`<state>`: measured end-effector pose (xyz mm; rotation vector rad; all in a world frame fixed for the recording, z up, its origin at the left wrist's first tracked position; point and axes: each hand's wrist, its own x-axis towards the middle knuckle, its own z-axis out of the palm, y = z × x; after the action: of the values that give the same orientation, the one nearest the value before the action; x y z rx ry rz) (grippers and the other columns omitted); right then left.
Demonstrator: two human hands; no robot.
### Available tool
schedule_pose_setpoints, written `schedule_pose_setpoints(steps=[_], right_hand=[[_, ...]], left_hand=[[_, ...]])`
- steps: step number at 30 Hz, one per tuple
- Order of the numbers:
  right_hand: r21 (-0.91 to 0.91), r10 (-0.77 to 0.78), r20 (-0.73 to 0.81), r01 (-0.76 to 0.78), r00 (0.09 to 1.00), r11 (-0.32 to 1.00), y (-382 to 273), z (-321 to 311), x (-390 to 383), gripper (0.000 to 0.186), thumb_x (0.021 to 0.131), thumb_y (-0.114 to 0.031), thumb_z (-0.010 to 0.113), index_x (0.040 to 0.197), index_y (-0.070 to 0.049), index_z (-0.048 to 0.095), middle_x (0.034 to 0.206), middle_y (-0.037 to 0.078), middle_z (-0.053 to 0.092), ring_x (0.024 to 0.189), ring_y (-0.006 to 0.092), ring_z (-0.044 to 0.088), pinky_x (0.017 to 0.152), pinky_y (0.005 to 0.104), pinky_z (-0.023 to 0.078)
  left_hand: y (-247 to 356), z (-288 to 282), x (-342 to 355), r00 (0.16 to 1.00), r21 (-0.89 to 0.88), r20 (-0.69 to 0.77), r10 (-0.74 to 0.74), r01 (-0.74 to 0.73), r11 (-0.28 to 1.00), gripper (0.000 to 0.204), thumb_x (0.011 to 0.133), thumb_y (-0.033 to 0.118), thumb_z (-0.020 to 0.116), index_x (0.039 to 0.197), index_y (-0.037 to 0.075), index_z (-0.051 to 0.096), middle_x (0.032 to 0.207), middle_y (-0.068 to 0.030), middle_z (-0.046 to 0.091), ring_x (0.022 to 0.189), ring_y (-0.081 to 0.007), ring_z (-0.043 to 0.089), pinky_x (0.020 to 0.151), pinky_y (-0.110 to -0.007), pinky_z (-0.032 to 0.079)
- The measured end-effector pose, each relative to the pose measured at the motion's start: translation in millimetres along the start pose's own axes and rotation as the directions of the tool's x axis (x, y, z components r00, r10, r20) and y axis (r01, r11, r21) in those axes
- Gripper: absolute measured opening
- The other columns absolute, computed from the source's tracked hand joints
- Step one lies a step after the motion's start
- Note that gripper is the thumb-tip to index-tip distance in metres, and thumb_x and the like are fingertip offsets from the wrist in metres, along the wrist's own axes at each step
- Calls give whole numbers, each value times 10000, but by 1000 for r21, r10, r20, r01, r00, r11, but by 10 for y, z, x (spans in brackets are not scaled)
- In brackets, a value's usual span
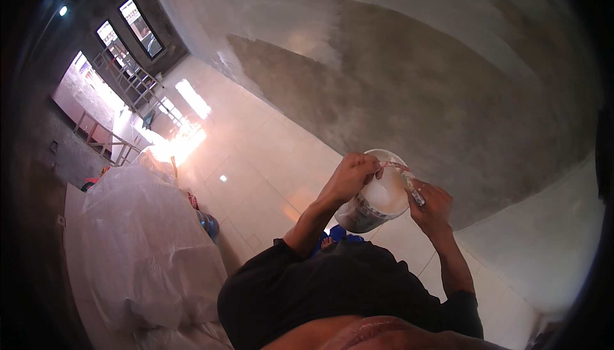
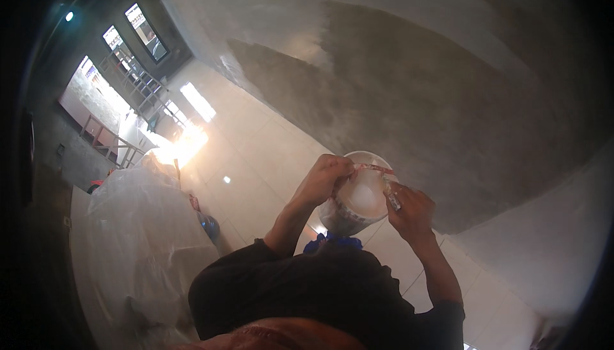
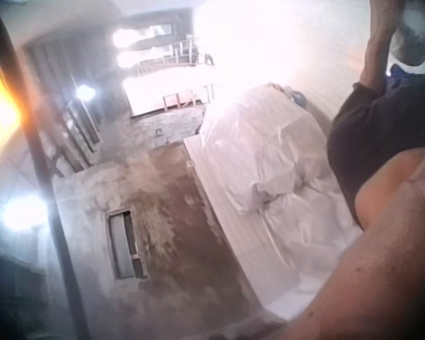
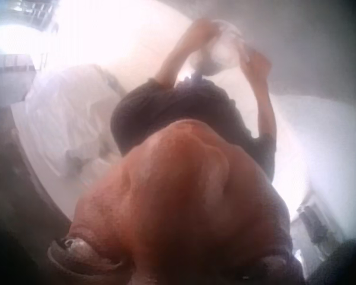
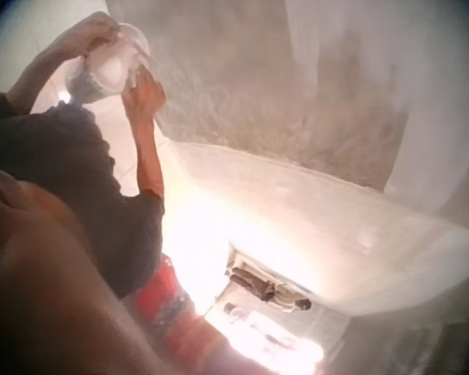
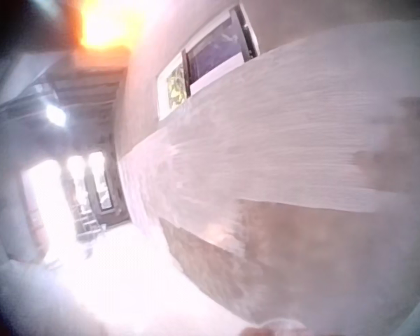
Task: The person paints a ceiling using a paintbrush and a small bucket of white paint. They repeatedly dip the brush into the bucket and apply paint to the ceiling surface in broad strokes.
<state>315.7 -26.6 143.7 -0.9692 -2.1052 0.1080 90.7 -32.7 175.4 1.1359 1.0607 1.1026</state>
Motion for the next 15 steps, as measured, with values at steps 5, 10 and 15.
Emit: schedule_pose_setpoints(steps=[5, 10, 15], right_hand=[[426, 400, 149, -424, 904, 799, -9, -105, 30, 167, 781, -149, 716, 843, -3, 664, 734, 87, 680, 563, 162, 620, 497, 284, 440], [549, 519, 522, -732, 677, 403, 133, 49, 64, 173, 808, -169, 703, 821, 0, 669, 708, 53, 669, 525, 73, 563, 439, 221, 371], [603, 517, 475, -692, 712, 398, 88, 64, 122, 167, 810, -171, 702, 827, -6, 679, 715, 59, 675, 519, 65, 554, 449, 208, 381]], left_hand=[[-127, -49, 51, 999, 2, -3, 44, -44, 999, 263, 853, 175, 504, 650, 22, 575, 521, 65, 386, 463, -30, 324, 441, -229, 224], [-80, 2, 68, 999, -25, 15, 33, -33, 999, 258, 851, 169, 504, 643, 33, 574, 524, 69, 383, 463, -26, 315, 443, -228, 218], [-17, -40, -5, 1000, -50, -5, 11, -11, 999, 254, 852, 164, 504, 642, 36, 568, 516, 72, 373, 452, -20, 296, 432, -222, 199]])
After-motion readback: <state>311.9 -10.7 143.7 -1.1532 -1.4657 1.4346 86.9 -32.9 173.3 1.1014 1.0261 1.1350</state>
